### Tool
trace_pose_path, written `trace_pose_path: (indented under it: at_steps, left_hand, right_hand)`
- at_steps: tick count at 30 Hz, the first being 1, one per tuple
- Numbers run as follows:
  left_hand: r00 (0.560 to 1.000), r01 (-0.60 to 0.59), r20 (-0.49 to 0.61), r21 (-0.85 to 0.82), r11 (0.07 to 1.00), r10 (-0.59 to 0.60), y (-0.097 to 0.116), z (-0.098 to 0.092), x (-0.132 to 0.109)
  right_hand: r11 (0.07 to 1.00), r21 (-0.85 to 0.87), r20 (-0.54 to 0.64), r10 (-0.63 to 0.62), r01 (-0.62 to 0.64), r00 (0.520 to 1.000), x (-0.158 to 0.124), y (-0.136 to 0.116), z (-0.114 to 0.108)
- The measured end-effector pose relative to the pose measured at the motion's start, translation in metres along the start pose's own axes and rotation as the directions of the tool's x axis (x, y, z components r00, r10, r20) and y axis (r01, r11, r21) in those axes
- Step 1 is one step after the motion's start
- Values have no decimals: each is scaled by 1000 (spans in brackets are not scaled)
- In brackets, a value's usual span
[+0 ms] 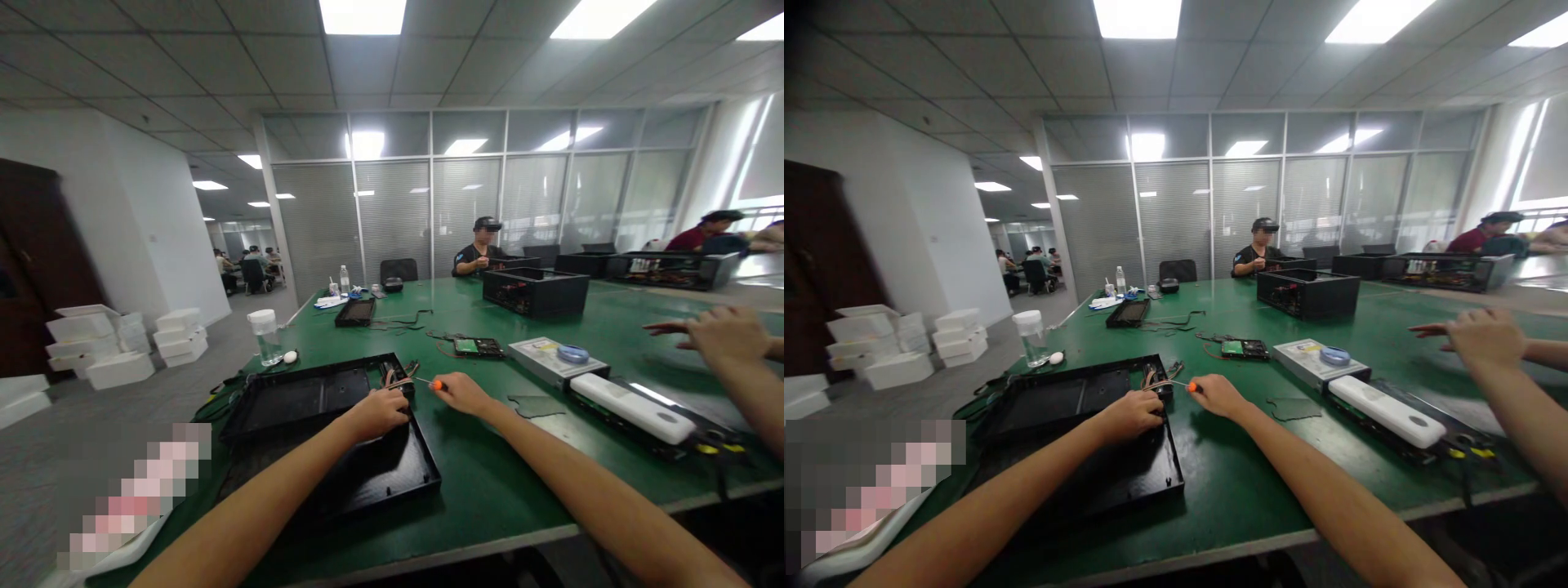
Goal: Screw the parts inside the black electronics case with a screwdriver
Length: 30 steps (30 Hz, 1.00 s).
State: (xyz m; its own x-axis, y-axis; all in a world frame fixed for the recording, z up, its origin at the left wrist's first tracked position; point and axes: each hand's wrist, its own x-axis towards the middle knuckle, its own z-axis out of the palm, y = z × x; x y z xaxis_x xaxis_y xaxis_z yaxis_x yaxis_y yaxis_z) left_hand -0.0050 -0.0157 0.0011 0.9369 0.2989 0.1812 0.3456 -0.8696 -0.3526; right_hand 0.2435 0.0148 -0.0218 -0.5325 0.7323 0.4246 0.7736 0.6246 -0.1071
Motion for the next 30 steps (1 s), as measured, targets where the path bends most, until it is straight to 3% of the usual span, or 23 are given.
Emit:
trace_pose_path:
  at_steps: [4,9,15,20,30]
  left_hand:
    - [993,-15,-119,-3,1000,15,0,15,-7]
    - [984,-66,-162,30,997,70,2,18,-12]
    - [951,156,-268,-20,988,-156,4,23,-3]
    - [948,181,-267,3,983,-174,7,31,1]
    - [938,249,-199,-182,951,-283,8,26,-3]
  right_hand:
    - [999,33,-39,-15,16,999,0,1,0]
    - [999,33,-38,-40,41,998,1,-1,2]
    - [999,25,-52,-29,30,998,3,-1,3]
    - [999,28,-53,-27,28,998,4,0,3]
    - [1000,7,-50,-4,4,999,3,5,1]
